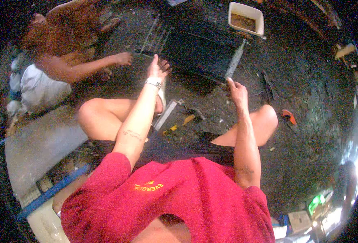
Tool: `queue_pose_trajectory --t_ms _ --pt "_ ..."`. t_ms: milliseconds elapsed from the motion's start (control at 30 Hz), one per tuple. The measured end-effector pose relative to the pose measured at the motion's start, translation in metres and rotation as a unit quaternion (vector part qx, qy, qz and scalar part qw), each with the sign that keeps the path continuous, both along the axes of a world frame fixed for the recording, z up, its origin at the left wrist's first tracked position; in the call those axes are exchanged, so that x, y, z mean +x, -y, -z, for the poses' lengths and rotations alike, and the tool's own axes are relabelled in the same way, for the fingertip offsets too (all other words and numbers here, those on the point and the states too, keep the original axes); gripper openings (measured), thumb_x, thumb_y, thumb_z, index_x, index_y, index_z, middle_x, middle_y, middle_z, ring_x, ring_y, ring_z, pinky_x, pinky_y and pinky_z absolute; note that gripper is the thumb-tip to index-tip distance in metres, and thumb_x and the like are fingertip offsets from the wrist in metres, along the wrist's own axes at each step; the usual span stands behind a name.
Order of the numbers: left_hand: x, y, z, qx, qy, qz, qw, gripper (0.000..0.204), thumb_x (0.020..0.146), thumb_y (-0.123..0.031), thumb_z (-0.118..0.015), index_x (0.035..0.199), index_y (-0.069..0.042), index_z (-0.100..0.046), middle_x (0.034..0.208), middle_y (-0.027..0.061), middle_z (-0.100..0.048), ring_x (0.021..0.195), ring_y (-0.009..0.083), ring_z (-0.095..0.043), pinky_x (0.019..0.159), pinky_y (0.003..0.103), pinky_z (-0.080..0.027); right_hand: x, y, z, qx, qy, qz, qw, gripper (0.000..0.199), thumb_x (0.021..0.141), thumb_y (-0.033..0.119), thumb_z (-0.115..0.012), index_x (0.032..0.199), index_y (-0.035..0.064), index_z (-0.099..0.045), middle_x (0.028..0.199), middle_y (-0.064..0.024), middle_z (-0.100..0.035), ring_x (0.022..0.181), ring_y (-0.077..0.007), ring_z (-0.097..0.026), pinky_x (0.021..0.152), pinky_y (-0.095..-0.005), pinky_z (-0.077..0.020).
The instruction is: The person assembles a rectangular metal wire frame with two other people. They position the frame, use a hammer to secure joints, and adjust the grid sections. The frame is handled repeatedly and inspected during assembly.
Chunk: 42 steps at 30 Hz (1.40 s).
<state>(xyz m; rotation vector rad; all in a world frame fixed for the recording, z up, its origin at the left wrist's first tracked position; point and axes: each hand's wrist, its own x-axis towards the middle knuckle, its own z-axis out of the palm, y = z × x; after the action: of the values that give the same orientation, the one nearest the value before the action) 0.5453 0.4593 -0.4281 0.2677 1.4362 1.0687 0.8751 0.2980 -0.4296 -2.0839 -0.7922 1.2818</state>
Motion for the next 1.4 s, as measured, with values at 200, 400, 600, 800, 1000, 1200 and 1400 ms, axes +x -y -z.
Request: queue_pose_trajectory --t_ms 200,400,600,800,1000,1200,1400 --pt "-0.060 -0.051 -0.008 -0.034 -0.060 -0.091 0.994 0.055 0.094 -0.060 -0.053 0.110 -0.007 -0.055 0.085 0.0056 -0.059 0.072 0.0251 -0.057 0.074 0.054 -0.052 0.004 0.004 -0.006 0.013 -0.113 0.062 0.992 0.048 0.093 0.048 -0.062 0.093 0.0006 -0.066 0.080 -0.0061 -0.064 0.061 -0.0134 -0.061 0.049 -0.0297 -0.0480" --pt "-0.095 -0.075 0.015 -0.033 0.106 -0.003 0.994 0.074 0.093 -0.060 -0.054 0.138 -0.005 -0.035 0.112 0.0172 -0.054 0.108 0.0376 -0.056 0.097 0.064 -0.043 0.002 -0.007 -0.008 -0.070 0.048 -0.030 0.996 0.071 0.089 0.066 -0.051 0.108 0.0008 -0.069 0.099 -0.0221 -0.070 0.091 -0.0360 -0.069 0.086 -0.0449 -0.0498" --pt "-0.098 -0.093 0.025 -0.036 0.121 -0.011 0.992 0.053 0.096 -0.051 -0.055 0.121 -0.004 -0.049 0.107 0.0199 -0.057 0.104 0.0396 -0.056 0.093 0.066 -0.047 0.003 -0.015 -0.011 -0.086 0.047 -0.072 0.993 0.074 0.091 0.070 -0.041 0.113 0.0055 -0.069 0.114 -0.0252 -0.066 0.115 -0.0410 -0.059 0.096 -0.0477 -0.0448" --pt "-0.098 -0.107 0.038 -0.072 0.012 -0.013 0.997 0.039 0.099 -0.049 -0.049 0.103 -0.012 -0.060 0.091 0.0120 -0.065 0.081 0.0344 -0.060 0.079 0.062 -0.048 0.001 -0.017 -0.019 -0.045 0.105 -0.089 0.990 0.069 0.093 0.068 -0.038 0.117 0.0114 -0.069 0.111 -0.0212 -0.069 0.113 -0.0402 -0.061 0.097 -0.0473 -0.0449" --pt "-0.101 -0.114 0.037 -0.107 -0.068 -0.016 0.992 0.037 0.100 -0.047 -0.048 0.114 -0.013 -0.054 0.104 0.0111 -0.063 0.095 0.0315 -0.061 0.078 0.062 -0.046 0.007 -0.015 -0.012 -0.027 0.015 -0.051 0.998 0.066 0.091 0.065 -0.051 0.104 0.0046 -0.072 0.083 -0.0100 -0.067 0.074 -0.0222 -0.064 0.065 -0.0354 -0.0465" --pt "-0.101 -0.113 0.037 -0.105 -0.040 -0.015 0.994 0.043 0.100 -0.043 -0.052 0.130 -0.013 -0.047 0.127 0.0137 -0.053 0.108 0.0376 -0.056 0.083 0.068 -0.046 0.020 -0.012 -0.015 -0.058 0.006 -0.045 0.997 0.069 0.090 0.068 -0.049 0.117 0.0076 -0.069 0.093 -0.0160 -0.072 0.095 -0.0287 -0.068 0.088 -0.0406 -0.0491" --pt "-0.107 -0.112 0.040 -0.079 0.010 0.039 0.996 0.039 0.101 -0.044 -0.048 0.125 -0.013 -0.049 0.121 0.0132 -0.055 0.102 0.0344 -0.057 0.081 0.066 -0.051 0.013 -0.009 -0.028 -0.047 -0.003 -0.070 0.996 0.064 0.091 0.063 -0.051 0.104 0.0036 -0.071 0.087 -0.0154 -0.071 0.078 -0.0273 -0.068 0.075 -0.0407 -0.0514"
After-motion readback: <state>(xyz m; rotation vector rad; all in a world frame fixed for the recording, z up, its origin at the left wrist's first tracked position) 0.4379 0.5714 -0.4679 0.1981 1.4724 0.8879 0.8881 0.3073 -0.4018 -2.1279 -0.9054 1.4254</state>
